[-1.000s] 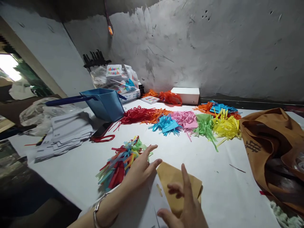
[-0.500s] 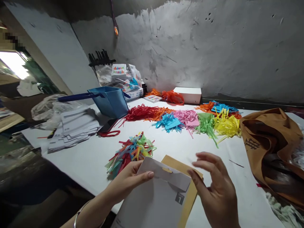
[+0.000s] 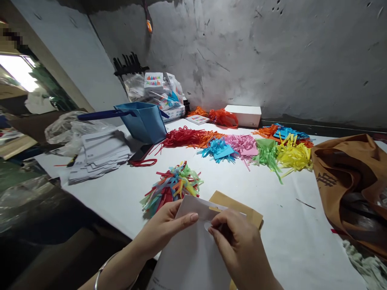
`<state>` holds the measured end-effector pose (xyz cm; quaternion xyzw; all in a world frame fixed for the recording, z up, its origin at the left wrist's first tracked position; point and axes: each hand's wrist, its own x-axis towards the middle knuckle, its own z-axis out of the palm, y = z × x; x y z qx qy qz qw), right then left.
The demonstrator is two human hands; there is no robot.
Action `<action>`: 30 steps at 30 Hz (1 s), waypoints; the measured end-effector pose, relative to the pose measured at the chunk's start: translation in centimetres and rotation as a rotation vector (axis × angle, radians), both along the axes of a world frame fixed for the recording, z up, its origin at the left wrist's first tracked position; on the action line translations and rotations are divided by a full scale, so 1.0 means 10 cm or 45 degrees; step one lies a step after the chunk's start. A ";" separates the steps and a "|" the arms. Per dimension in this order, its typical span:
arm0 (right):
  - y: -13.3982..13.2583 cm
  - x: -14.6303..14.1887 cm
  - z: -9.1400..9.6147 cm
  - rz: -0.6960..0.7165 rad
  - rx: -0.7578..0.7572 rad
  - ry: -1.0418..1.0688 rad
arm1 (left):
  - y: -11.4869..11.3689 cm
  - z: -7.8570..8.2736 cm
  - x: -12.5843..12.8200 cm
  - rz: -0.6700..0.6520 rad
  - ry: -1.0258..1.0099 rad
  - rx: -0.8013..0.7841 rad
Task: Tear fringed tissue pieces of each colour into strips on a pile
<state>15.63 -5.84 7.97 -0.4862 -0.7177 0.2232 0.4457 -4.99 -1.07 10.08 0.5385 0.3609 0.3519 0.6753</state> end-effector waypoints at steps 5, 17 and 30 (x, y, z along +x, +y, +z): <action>-0.04 -0.07 -0.08 -0.087 0.300 -0.133 | -0.03 0.04 0.01 -0.025 0.032 0.035; 0.11 0.04 -0.17 -0.361 0.491 -0.411 | -0.03 0.07 -0.01 -0.080 -0.044 0.024; 0.12 0.10 -0.22 -0.153 0.121 -0.130 | 0.00 0.05 0.02 -0.098 -0.144 -0.039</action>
